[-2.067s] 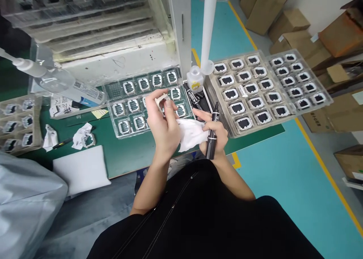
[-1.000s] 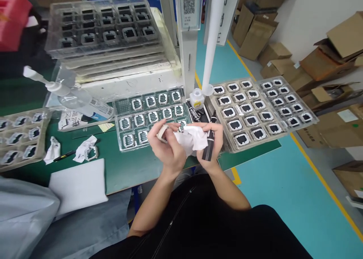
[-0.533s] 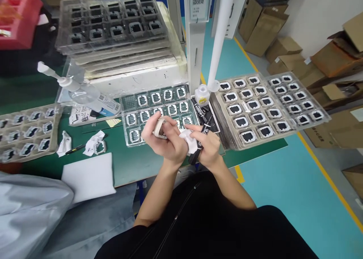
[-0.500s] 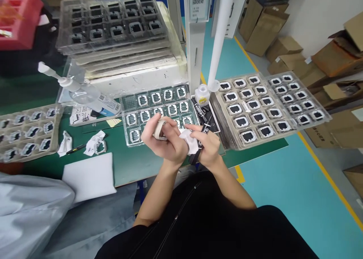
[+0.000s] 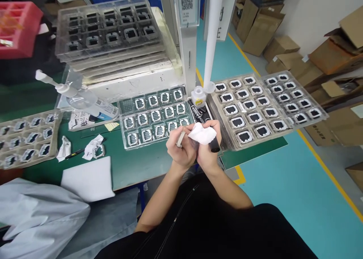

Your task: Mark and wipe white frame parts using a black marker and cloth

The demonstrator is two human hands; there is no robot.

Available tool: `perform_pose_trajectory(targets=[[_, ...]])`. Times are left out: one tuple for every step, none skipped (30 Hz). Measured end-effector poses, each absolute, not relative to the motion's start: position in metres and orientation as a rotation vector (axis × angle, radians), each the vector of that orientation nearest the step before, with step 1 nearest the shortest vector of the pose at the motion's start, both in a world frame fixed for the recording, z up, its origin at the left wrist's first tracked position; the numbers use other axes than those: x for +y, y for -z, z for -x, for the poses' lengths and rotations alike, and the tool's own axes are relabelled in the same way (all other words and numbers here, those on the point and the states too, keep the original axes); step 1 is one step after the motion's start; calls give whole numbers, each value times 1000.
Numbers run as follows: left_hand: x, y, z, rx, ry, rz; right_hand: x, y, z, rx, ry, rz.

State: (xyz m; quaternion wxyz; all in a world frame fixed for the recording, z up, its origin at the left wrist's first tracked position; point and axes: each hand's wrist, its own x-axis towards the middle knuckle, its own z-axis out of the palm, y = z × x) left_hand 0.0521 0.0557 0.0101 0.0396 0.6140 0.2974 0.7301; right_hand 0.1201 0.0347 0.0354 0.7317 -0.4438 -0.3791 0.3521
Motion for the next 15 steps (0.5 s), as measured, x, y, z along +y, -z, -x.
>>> perform_pose_trajectory(targets=[[54,-8,-52,908,-2239,-1884,36,-36,-120,-821,-781,966],[53,-7,-52,898,-2241,-1888,38,-36,-120,-817,-784,960],[51,-6,-51,886,-2241,-1894,39,-35,-121,-819,-781,957],[48,-6,-50,874,-2240,-1898,39,-35,-122,-826,-775,957],[46,-6,-49,864,-2240,-1898,40,-34,-124,-842,-766,953],[44,-7,-48,862,-2243,-1889,40,-33,-126,-871,-745,941],[42,-10,-48,865,-2244,-1873,40,-32,-128,-916,-712,925],[40,-12,-47,868,-2241,-1849,41,-31,-130,-969,-662,907],[39,-15,-47,866,-2233,-1818,41,-31,-131,-1022,-600,894],[39,-18,-47,859,-2217,-1788,42,-30,-132,-1071,-530,888],[39,-21,-47,852,-2194,-1758,42,-30,-132,-1109,-463,890],[40,-22,-47,846,-2169,-1732,43,-30,-132,-1135,-406,896],[41,-24,-46,848,-2143,-1711,44,-30,-132,-1148,-370,901],[41,-24,-46,868,-2122,-1695,45,-31,-132,-1153,-352,902],[42,-24,-46,905,-2096,-1689,46,-31,-132,-1160,-354,900]])
